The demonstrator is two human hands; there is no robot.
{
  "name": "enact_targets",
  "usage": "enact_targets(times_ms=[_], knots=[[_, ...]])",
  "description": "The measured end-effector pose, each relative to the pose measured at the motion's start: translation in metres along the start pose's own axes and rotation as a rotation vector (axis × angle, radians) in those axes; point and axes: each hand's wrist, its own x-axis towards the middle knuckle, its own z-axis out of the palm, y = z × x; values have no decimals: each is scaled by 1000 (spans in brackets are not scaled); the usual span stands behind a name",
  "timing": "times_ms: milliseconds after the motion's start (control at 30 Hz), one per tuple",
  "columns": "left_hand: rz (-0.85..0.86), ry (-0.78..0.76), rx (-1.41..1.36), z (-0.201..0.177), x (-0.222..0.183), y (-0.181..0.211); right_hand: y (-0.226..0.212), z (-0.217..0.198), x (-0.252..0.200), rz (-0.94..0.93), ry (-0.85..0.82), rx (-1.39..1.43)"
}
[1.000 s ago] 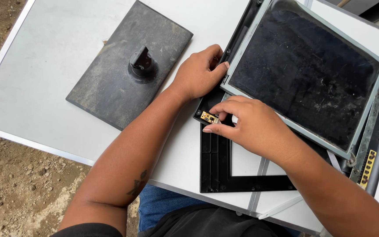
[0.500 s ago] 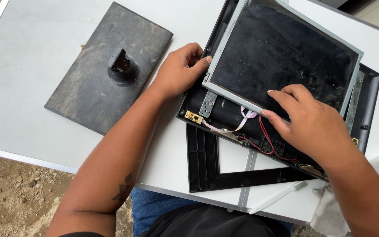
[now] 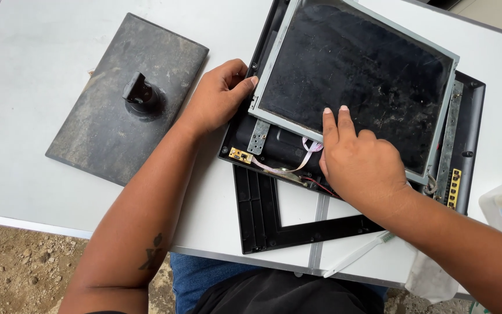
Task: Repairing a computer monitor by soldering wires to the circuit board and securing components with a screwdriver.
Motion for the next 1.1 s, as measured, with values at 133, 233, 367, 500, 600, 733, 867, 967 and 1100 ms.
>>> enact_targets(times_ms=[133, 233, 367, 500, 600, 733, 867, 967, 1100], knots=[[-2, -17, -41, -1, -1, 4, 7, 9, 4, -92, -42, 3], [-15, -19, 8, -3, -1, 5, 18, 2, 5, -50, 126, -38], [-43, -18, 48, -2, 0, 1, 49, -10, 3, 86, 253, -92], [-9, -11, 52, 0, 1, -1, 72, -6, 0, 61, 284, -124], [-68, -15, -21, 0, -4, 8, 79, -7, 2, -12, 321, -113], [-33, -14, 96, -1, 1, 4, 84, 0, -2, -50, 345, -82], [-46, -12, 79, 1, 1, 3, 91, 7, -10, -80, 331, -35], [-33, -8, 98, 2, 2, 0, 94, 10, -13, -116, 324, -52], [-48, -5, 105, 1, 3, 2, 100, 6, -7, -221, 345, -33]])
